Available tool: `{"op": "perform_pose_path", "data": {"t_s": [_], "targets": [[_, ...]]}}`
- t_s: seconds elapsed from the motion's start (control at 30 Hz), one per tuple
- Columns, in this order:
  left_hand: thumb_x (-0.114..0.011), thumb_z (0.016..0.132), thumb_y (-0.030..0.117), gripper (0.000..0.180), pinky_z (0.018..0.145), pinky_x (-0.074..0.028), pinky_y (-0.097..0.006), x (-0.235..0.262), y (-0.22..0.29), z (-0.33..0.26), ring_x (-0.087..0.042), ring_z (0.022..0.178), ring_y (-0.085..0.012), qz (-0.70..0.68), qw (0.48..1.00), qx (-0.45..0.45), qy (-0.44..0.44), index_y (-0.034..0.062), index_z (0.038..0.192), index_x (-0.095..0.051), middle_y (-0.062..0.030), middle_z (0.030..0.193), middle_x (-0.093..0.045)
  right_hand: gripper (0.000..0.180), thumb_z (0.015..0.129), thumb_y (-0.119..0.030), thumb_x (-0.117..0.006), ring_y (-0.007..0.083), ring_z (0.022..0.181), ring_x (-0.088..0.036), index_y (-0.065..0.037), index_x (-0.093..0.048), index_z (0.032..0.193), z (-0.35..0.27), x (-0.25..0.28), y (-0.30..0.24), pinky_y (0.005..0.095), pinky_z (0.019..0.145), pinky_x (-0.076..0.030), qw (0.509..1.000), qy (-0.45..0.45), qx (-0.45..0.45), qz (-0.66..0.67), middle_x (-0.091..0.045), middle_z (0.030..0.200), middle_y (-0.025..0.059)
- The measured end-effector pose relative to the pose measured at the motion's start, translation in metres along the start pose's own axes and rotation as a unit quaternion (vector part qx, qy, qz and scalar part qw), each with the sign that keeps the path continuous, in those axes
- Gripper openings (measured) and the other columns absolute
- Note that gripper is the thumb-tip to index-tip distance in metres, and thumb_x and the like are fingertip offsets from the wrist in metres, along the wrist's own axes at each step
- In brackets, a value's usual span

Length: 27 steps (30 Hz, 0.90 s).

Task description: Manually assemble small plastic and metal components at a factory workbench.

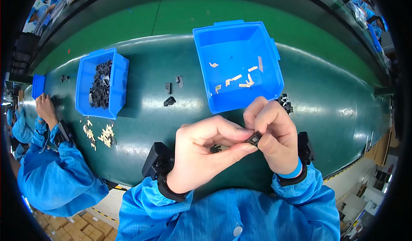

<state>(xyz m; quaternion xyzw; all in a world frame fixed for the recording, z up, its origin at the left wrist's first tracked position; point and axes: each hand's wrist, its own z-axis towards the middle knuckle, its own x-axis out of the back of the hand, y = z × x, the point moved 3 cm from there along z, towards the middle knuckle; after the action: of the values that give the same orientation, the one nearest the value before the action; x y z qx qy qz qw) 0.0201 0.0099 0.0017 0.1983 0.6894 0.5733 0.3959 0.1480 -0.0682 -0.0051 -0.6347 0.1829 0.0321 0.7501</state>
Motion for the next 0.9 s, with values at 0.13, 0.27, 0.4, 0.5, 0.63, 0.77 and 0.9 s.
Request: {"op": "perform_pose_path", "data": {"t_s": [0.13, 0.27, 0.4, 0.5, 0.63, 0.77, 0.9], "targets": [[-0.071, 0.079, -0.005, 0.016, 0.075, -0.056, -0.027, 0.004, -0.009, -0.002, -0.068, 0.085, -0.0166, -0.094, 0.995, 0.025, -0.024, -0.005, 0.093, -0.063, -0.0112, 0.09, -0.069, 0.017, 0.087, -0.014, -0.065, 0.0129, 0.081, -0.042, -0.006, -0.05, 0.088, -0.001, -0.002, 0.003, 0.0249, 0.075, -0.036, 0.997, 0.018, 0.058, -0.044, -0.047, 0.089, 0.0046], [-0.064, 0.083, -0.007, 0.01, 0.068, -0.056, -0.028, 0.013, 0.006, 0.004, -0.068, 0.077, -0.0197, -0.05, 0.998, -0.018, 0.044, -0.0045, 0.092, -0.06, -0.0139, 0.085, -0.067, 0.013, 0.087, -0.009, -0.065, 0.0103, 0.075, -0.045, -0.006, -0.052, 0.087, 0.003, -0.002, -0.001, 0.0235, 0.068, -0.038, 0.988, 0.068, 0.066, -0.124, -0.05, 0.086, 0.0027], [-0.063, 0.085, -0.005, 0.008, 0.067, -0.052, -0.024, 0.044, 0.031, 0.005, -0.066, 0.073, -0.0156, 0.196, 0.935, -0.168, 0.243, -0.0052, 0.093, -0.062, -0.0127, 0.083, -0.068, 0.01, 0.084, -0.005, -0.064, 0.0124, 0.052, -0.052, -0.005, -0.054, 0.084, 0.003, -0.001, -0.01, 0.0276, 0.048, -0.04, 0.949, -0.008, -0.062, -0.308, -0.057, 0.07, 0.002], [-0.068, 0.083, -0.001, 0.009, 0.064, -0.049, -0.019, 0.073, 0.036, 0.009, -0.063, 0.07, -0.0083, 0.346, 0.863, -0.146, 0.337, -0.0052, 0.091, -0.065, -0.0067, 0.081, -0.068, 0.01, 0.083, -0.007, -0.064, 0.0232, 0.057, -0.06, -0.006, -0.054, 0.085, -0.001, -0.006, 0.001, 0.0338, 0.051, -0.044, 0.885, -0.059, -0.072, -0.456, -0.06, 0.069, 0.009], [-0.069, 0.08, 0.0, 0.013, 0.063, -0.05, -0.023, 0.092, 0.025, 0.01, -0.065, 0.068, -0.0123, 0.46, 0.82, -0.069, 0.333, -0.002, 0.093, -0.066, -0.0105, 0.08, -0.069, 0.019, 0.081, -0.014, -0.068, 0.0295, 0.059, -0.062, -0.007, -0.052, 0.088, -0.004, -0.017, 0.019, 0.0393, 0.05, -0.047, 0.839, -0.005, -0.091, -0.537, -0.063, 0.072, 0.0108], [-0.069, 0.079, 0.0, 0.021, 0.066, -0.049, -0.024, 0.089, 0.026, 0.01, -0.065, 0.074, -0.013, 0.582, 0.757, -0.036, 0.295, -0.0006, 0.1, -0.067, -0.0082, 0.088, -0.067, 0.023, 0.079, -0.017, -0.07, 0.0282, 0.057, -0.063, -0.008, -0.051, 0.088, -0.002, -0.031, 0.021, 0.0389, 0.048, -0.047, 0.795, 0.043, -0.083, -0.599, -0.064, 0.072, 0.009], [-0.072, 0.075, 0.002, 0.021, 0.061, -0.048, -0.03, 0.076, 0.034, 0.011, -0.059, 0.063, -0.0164, 0.579, 0.734, -0.107, 0.339, 0.0028, 0.095, -0.067, -0.0078, 0.081, -0.061, 0.022, 0.079, -0.017, -0.07, 0.0283, 0.058, -0.064, -0.009, -0.051, 0.088, -0.004, -0.031, 0.026, 0.0389, 0.048, -0.047, 0.791, 0.04, -0.099, -0.602, -0.064, 0.07, 0.0083]]}}
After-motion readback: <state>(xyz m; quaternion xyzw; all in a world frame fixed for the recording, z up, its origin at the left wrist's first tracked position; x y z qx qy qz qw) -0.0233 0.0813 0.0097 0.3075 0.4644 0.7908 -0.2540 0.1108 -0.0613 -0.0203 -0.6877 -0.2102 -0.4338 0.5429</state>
